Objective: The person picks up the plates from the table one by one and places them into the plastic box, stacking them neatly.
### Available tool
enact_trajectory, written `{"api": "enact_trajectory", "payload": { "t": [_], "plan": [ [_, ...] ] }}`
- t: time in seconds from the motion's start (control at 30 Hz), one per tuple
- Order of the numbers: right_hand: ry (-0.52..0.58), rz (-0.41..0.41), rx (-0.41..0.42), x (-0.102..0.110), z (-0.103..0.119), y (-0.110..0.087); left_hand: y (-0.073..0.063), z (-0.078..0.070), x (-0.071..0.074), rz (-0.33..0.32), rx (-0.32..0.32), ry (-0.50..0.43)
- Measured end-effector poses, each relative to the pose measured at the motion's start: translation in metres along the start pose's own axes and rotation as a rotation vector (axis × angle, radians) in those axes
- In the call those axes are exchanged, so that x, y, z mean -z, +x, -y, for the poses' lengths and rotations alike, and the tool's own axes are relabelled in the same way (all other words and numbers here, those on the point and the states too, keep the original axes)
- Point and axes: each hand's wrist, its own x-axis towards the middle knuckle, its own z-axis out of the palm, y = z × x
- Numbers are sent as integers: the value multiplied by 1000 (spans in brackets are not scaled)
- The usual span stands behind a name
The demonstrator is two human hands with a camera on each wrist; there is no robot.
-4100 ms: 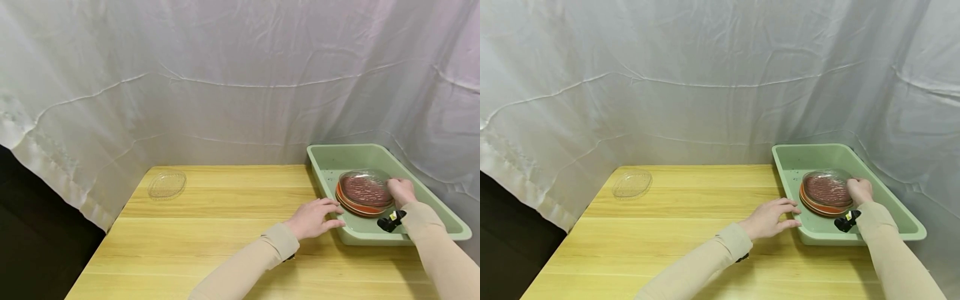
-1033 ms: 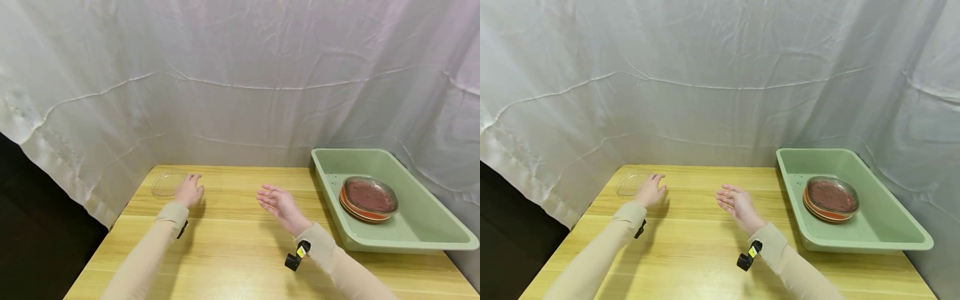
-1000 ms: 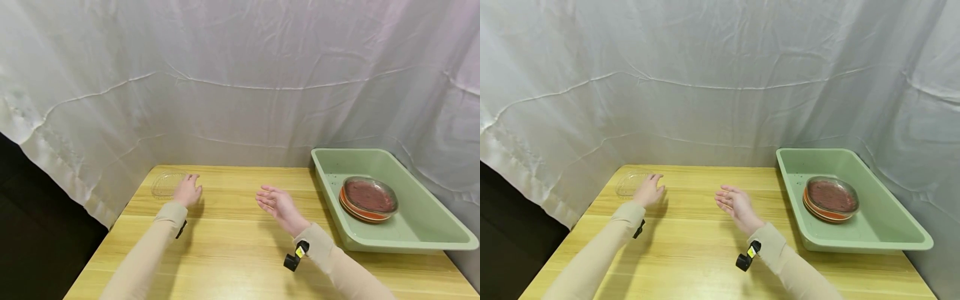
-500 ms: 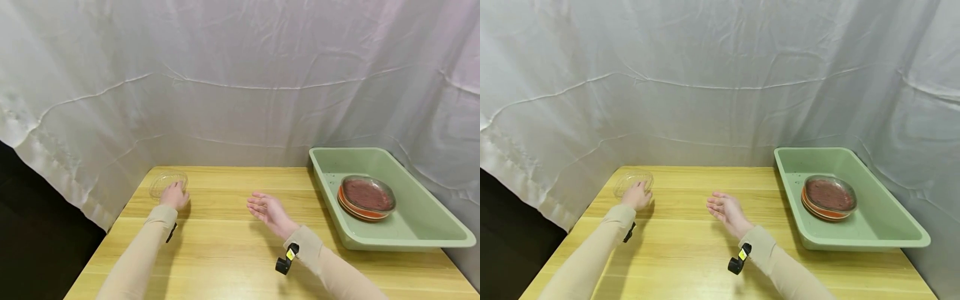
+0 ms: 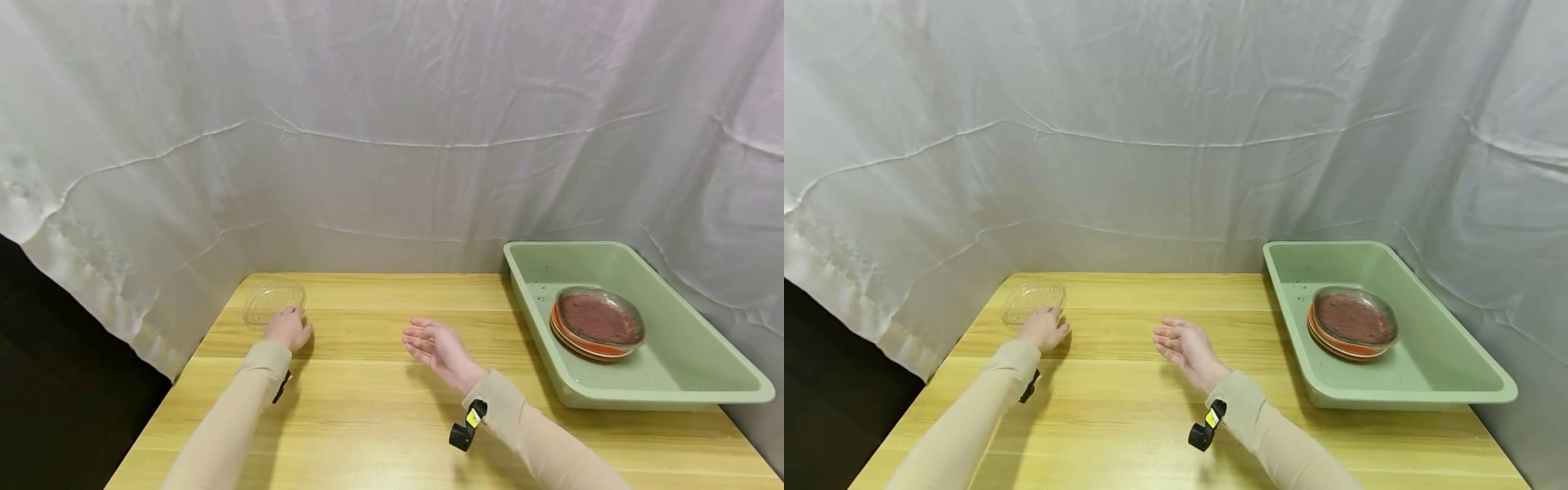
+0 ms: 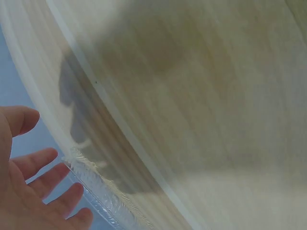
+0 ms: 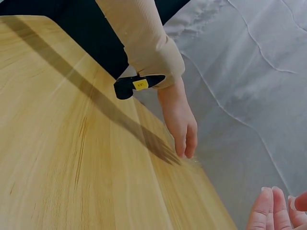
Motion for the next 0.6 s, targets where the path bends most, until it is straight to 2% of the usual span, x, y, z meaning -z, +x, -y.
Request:
{"api": "enact_trajectory", "payload": {
  "t": [0.1,0.23,0.47,0.6],
  "plan": [
    [-3,1,1,1,-1,-1,-2,-3,-3,-3,3,-28],
    [-11,-5,6,2,-2,0,-5,-10,-6,-22,-27,-56],
    [-18,-25,-1,5,-3,4,-13,-28,-9,-72,-133,-123],
    [-16,-33,2,7,-4,3,-17,-39,-13,-73,-203,-166]
  ]
}}
